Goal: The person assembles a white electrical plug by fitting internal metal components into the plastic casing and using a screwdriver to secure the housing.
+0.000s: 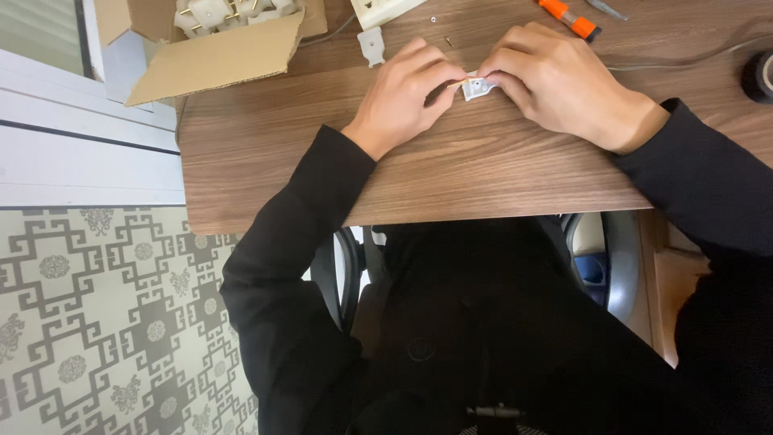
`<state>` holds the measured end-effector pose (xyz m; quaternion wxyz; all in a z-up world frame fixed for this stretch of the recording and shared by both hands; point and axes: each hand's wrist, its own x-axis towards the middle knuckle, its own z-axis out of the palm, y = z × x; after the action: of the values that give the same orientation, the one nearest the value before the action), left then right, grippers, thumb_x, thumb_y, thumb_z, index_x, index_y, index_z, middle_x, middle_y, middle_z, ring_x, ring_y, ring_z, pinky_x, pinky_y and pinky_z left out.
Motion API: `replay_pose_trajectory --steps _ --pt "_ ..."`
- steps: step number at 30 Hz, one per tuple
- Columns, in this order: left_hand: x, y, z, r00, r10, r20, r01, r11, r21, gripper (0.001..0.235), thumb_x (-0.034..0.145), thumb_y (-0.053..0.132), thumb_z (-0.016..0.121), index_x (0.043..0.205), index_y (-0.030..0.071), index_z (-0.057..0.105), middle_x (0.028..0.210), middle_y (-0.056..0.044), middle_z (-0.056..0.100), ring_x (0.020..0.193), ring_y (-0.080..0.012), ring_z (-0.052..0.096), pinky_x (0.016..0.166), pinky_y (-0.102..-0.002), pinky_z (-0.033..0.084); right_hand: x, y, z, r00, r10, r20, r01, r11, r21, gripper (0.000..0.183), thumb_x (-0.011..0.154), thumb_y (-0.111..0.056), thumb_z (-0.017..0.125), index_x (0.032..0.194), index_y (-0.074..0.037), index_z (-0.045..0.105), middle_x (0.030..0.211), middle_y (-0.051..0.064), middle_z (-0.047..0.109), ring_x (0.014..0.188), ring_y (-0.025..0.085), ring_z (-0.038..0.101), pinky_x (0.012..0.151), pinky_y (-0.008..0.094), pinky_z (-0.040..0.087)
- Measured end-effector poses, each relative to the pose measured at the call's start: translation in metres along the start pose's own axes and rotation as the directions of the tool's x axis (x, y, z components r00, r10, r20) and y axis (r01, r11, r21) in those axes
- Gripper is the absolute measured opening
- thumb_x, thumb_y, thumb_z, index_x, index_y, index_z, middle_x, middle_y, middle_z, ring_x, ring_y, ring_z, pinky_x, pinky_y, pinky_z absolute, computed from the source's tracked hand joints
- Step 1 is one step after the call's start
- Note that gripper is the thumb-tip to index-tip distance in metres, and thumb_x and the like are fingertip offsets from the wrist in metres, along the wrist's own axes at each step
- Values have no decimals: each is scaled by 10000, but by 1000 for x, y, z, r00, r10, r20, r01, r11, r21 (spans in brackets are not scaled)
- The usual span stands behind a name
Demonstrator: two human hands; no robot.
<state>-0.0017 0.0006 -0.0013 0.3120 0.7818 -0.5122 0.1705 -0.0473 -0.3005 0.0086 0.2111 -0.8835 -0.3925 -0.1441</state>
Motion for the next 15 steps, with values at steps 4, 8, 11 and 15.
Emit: replay_pose_trajectory --steps 4,8,11,15 --pt "-1 2 0 997 71 7 -72 992 108 91 1110 19 846 1196 22 816 1073 -98 719 985 -268 616 766 -405 593 3 -3 -3 1000 -11 6 11 999 -42 160 1265 -50 834 1412 -109 856 1274 88 792 1131 334 758 825 473 654" --pt "4 9 -6 993 109 53 -116 982 147 62 1109 -21 773 1158 13 755 1073 -126 646 982 -305 593 824 -440 567 7 -6 -6 998 -56 -19 56 998 26 126 1221 35 819 1309 -54 837 1335 121 778 1127 377 743 978 490 623" --pt "3 11 -6 992 110 59 -117 985 127 62 1104 -23 760 1142 13 725 1078 -126 618 973 -314 583 810 -448 548 10 -9 -6 998 -41 -37 44 995 87 45 1221 -48 869 1262 -36 853 1311 129 781 1153 373 743 1063 498 614" --pt "3 10 -5 993 106 61 -112 987 113 161 1010 -84 773 1091 24 685 1089 -123 626 971 -308 584 783 -432 536 12 -6 -1 995 -66 -72 72 993 89 155 1228 -235 947 1256 -91 895 1260 101 801 1149 336 742 1095 506 570"
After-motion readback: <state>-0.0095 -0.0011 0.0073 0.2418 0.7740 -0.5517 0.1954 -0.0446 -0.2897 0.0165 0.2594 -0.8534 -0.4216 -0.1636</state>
